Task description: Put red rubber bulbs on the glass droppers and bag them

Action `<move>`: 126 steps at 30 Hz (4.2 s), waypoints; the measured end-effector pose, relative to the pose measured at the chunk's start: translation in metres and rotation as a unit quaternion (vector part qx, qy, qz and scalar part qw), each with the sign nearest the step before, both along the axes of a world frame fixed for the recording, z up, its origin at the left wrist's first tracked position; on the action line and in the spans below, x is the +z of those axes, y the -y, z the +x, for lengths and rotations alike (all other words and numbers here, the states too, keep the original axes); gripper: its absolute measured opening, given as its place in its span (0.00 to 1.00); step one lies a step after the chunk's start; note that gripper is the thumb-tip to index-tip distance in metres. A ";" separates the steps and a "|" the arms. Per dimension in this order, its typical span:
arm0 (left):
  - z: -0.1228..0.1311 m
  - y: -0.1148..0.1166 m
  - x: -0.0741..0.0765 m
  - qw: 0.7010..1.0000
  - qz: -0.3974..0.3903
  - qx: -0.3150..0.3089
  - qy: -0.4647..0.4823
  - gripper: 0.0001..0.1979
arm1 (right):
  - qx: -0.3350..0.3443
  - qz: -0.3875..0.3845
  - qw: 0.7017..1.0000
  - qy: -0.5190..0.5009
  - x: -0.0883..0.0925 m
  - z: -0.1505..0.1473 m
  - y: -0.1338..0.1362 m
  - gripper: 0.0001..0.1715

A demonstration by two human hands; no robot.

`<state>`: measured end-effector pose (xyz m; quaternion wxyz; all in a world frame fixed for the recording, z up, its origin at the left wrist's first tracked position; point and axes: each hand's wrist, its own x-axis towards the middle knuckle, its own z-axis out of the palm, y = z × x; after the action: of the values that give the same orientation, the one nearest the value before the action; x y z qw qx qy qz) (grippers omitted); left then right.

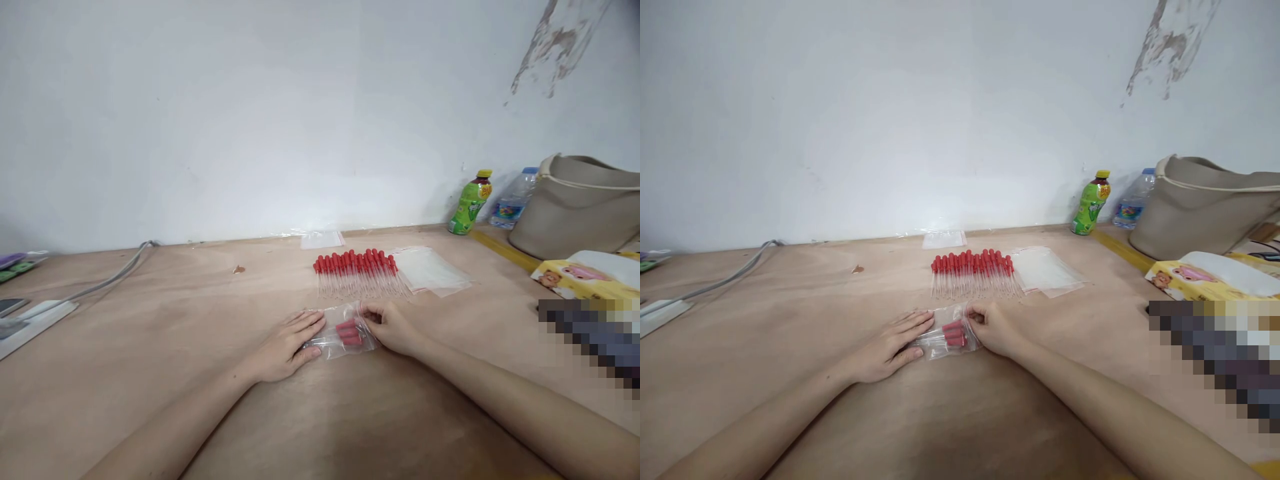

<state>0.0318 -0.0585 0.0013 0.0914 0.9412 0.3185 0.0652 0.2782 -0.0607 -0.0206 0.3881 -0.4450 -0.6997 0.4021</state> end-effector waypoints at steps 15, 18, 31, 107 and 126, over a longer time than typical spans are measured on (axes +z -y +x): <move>0.000 0.002 0.000 0.999 0.011 -0.023 0.044 0.23 | -0.315 0.152 0.906 0.240 0.036 0.047 -0.100 0.14; 0.000 0.004 -0.001 0.997 0.027 -0.016 0.070 0.21 | -0.325 0.149 0.901 0.247 0.033 0.049 -0.123 0.17; 0.001 0.005 -0.001 0.994 -0.006 -0.023 0.104 0.19 | -0.262 0.097 0.952 0.125 0.039 0.051 -0.145 0.11; 0.000 0.002 -0.001 0.997 0.012 -0.025 0.067 0.20 | -0.314 0.049 0.907 0.277 0.036 -0.007 -0.144 0.12; 0.000 0.001 0.000 0.998 0.005 -0.029 0.064 0.21 | -0.294 0.121 0.929 -0.191 0.032 0.062 -0.051 0.20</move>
<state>0.0320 -0.0593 0.0011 0.1092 0.9443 0.2846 0.1242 0.3398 -0.0092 0.0111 0.6661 -0.4949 -0.4935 0.2604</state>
